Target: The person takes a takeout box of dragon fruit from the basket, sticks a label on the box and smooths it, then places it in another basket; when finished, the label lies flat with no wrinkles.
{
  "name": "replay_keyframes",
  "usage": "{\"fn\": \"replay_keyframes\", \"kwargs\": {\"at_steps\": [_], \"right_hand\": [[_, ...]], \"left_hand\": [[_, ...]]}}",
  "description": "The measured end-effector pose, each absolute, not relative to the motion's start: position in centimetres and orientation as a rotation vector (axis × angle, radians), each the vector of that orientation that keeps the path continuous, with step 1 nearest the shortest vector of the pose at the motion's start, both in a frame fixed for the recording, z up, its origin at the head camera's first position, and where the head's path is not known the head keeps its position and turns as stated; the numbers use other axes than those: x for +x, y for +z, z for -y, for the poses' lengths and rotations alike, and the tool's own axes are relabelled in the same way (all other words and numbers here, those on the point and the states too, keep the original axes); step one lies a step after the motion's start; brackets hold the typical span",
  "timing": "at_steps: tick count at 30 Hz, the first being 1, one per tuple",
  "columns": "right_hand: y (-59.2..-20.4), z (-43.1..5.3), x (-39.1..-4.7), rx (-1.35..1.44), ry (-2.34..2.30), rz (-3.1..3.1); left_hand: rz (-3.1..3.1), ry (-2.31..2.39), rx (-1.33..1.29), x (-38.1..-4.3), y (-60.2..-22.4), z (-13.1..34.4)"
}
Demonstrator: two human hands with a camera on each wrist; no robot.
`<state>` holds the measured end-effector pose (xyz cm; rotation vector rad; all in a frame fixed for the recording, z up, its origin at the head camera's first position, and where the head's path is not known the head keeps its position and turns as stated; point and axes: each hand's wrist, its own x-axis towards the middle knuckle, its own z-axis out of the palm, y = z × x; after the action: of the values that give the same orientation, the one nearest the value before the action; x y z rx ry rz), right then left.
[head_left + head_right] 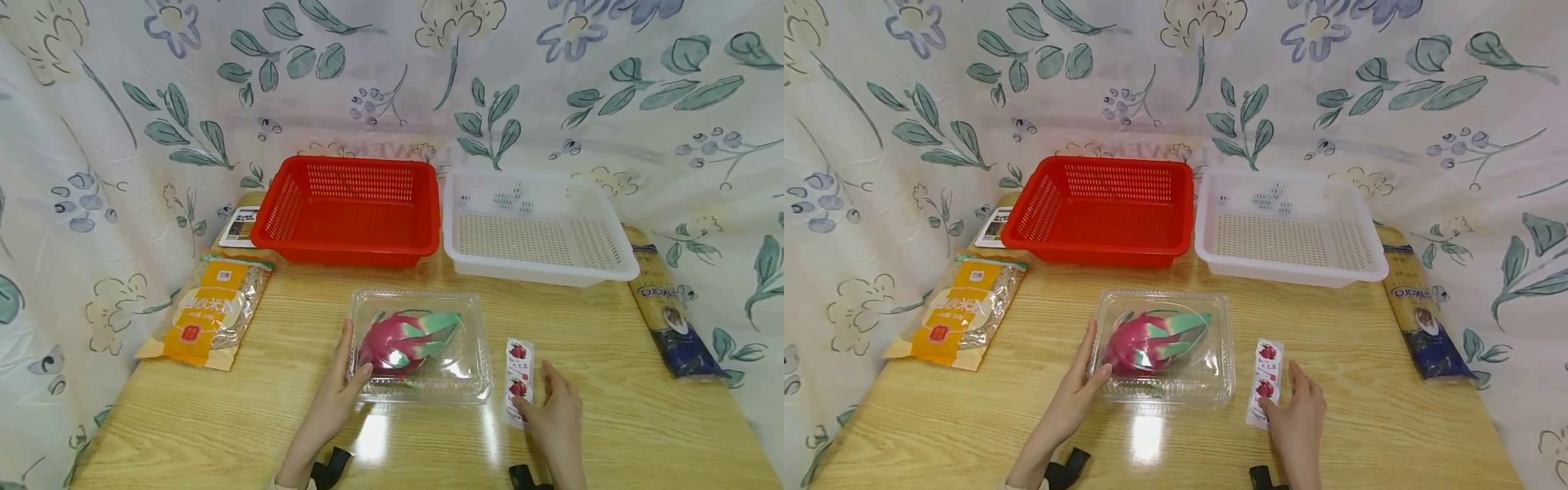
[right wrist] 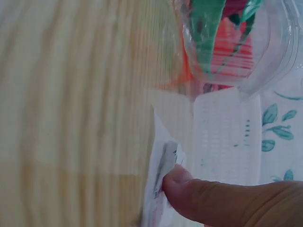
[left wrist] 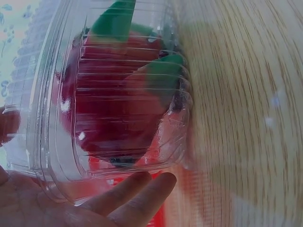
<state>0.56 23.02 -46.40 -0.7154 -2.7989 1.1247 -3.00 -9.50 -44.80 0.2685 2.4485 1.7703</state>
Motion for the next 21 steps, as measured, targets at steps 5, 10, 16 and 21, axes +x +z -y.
{"fn": "replay_keyframes", "kwargs": {"at_steps": [5,10,16,21], "right_hand": [[-46.0,-23.3,0.6,-0.686,1.048,2.823],[-45.7,-23.5,0.4,-0.647,1.035,2.904],[-45.7,-24.3,0.3,-0.651,1.097,3.0],[-46.1,-24.9,0.4,-0.72,1.171,3.004]], "left_hand": [[-2.434,1.774,0.259,-3.0,-44.8,9.4],[-2.436,1.769,0.258,-3.0,-44.8,9.4],[-2.437,1.772,0.263,-2.9,-44.9,9.4],[-2.432,1.772,0.267,-3.0,-44.9,9.4]]}}
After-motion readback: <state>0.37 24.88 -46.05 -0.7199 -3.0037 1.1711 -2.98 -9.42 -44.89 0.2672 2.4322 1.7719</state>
